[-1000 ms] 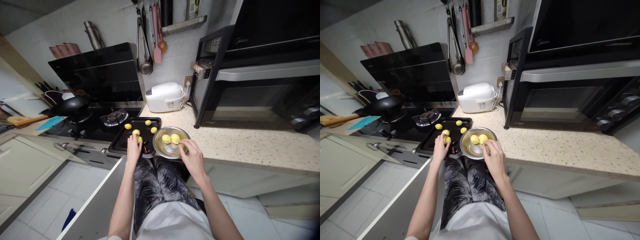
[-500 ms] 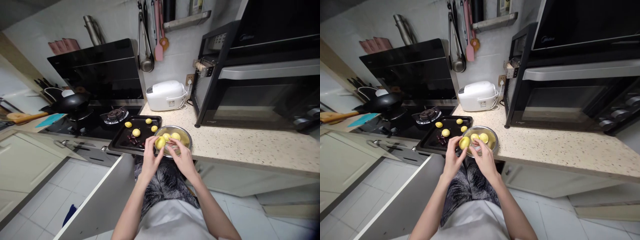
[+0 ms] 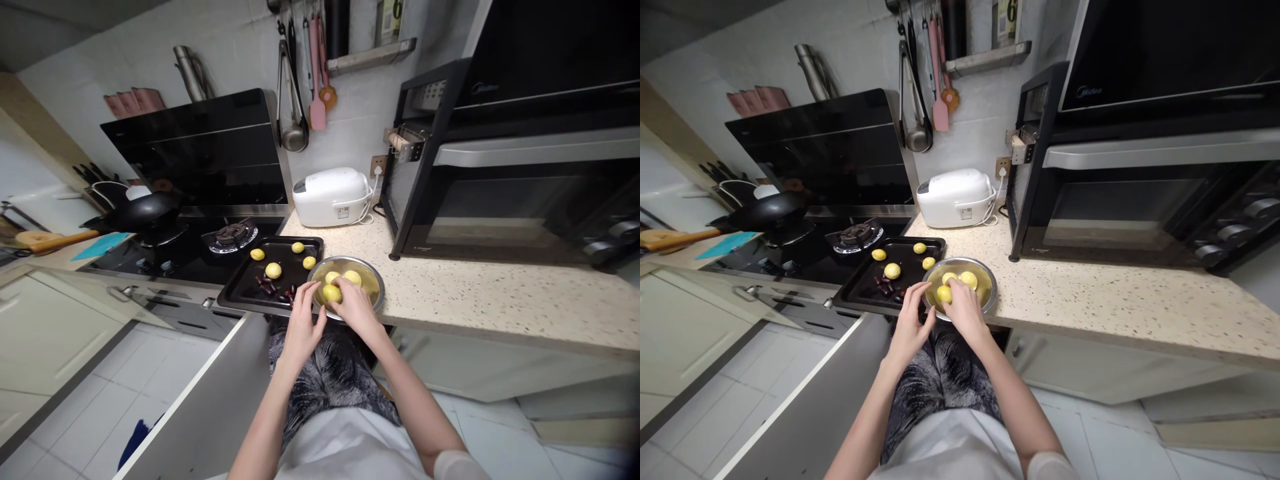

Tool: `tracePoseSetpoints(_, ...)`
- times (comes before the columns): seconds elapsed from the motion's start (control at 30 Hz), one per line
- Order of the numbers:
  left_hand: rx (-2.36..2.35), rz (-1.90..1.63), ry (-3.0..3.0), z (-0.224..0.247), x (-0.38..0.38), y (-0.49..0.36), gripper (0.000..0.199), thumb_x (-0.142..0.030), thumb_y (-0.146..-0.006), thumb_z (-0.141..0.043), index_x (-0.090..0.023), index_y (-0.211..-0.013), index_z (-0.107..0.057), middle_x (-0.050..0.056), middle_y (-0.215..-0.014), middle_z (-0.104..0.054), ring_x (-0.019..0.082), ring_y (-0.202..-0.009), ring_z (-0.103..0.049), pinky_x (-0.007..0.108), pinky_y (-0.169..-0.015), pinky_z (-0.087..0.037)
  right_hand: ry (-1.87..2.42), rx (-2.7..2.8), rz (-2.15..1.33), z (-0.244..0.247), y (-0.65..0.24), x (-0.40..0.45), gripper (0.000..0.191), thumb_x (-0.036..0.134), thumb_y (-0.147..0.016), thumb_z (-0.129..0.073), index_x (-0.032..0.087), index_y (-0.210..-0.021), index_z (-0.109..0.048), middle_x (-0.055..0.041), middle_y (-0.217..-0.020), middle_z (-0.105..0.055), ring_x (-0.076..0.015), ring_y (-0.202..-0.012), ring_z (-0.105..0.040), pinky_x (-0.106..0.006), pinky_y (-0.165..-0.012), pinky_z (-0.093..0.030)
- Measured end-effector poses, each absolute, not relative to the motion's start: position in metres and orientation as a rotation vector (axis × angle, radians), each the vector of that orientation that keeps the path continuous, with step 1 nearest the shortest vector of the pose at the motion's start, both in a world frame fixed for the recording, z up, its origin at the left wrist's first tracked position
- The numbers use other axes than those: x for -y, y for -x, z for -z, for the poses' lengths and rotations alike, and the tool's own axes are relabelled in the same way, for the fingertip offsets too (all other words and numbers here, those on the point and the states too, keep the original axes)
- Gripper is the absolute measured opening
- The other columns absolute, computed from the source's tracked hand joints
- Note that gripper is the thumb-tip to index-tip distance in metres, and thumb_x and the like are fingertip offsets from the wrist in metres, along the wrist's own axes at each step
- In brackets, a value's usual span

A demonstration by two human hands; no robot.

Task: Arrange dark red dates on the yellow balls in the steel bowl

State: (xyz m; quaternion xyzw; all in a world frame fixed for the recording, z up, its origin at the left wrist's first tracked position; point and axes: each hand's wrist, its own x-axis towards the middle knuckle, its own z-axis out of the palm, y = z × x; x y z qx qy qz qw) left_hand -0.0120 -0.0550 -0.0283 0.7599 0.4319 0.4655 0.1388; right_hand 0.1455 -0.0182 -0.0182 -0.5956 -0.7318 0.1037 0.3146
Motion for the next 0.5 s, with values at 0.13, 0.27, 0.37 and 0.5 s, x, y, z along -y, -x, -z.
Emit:
tracePoseSetpoints(0.13, -1.250, -1.320, -2.194, 0.031, 0.054, 0.013, 0.046, -0.016, -0.100, -0.051, -0.025, -0.144, -0.047, 0.015, -0.142, -0.051, 0.026, -0.137, -0.053, 0.047, -0.118, -0.045, 1.567, 1.950, -0.274, 0.018, -0.139, 0.014, 0.026, 0.007, -0.078, -0.074, 0.020, -0.100, -0.068, -0.0094, -0.106, -0.075, -0.0259, -0.094, -0.073, -0.032, -0.077, -0.053)
tracePoseSetpoints(0.27, -1.258, -1.300, -2.196, 0.027, 0.055, 0.016, 0.043, -0.017, -0.100, -0.052, -0.024, -0.142, -0.049, 0.014, -0.141, -0.052, 0.026, -0.137, -0.053, 0.046, -0.117, -0.044, 1.569, 1.944, -0.274, 0.019, -0.143, 0.015, 0.026, 0.008, -0.080, -0.073, 0.020, -0.103, -0.069, -0.0097, -0.108, -0.075, -0.0262, -0.094, -0.073, -0.033, -0.076, -0.053)
tracePoseSetpoints(0.37, -1.279, -1.286, -2.198, 0.020, 0.049, 0.025, 0.040, -0.019, -0.101, -0.051, -0.024, -0.140, -0.051, 0.014, -0.141, -0.053, 0.025, -0.137, -0.053, 0.044, -0.118, -0.043, 1.556, 1.890, -0.267, 0.020, -0.153, 0.022, 0.025, 0.011, -0.083, -0.072, 0.021, -0.105, -0.070, -0.0093, -0.108, -0.076, -0.0269, -0.095, -0.073, -0.035, -0.077, -0.055)
tracePoseSetpoints(0.5, -1.318, -1.261, -2.275, 0.013, 0.012, 0.042, 0.038, -0.015, -0.102, -0.043, -0.022, -0.138, -0.052, 0.014, -0.142, -0.053, 0.024, -0.138, -0.052, 0.044, -0.121, -0.040, 1.439, 1.804, -0.228, 0.022, -0.167, 0.038, 0.018, 0.016, -0.089, -0.065, 0.021, -0.106, -0.070, -0.0085, -0.108, -0.076, -0.0277, -0.099, -0.072, -0.039, -0.082, -0.056)
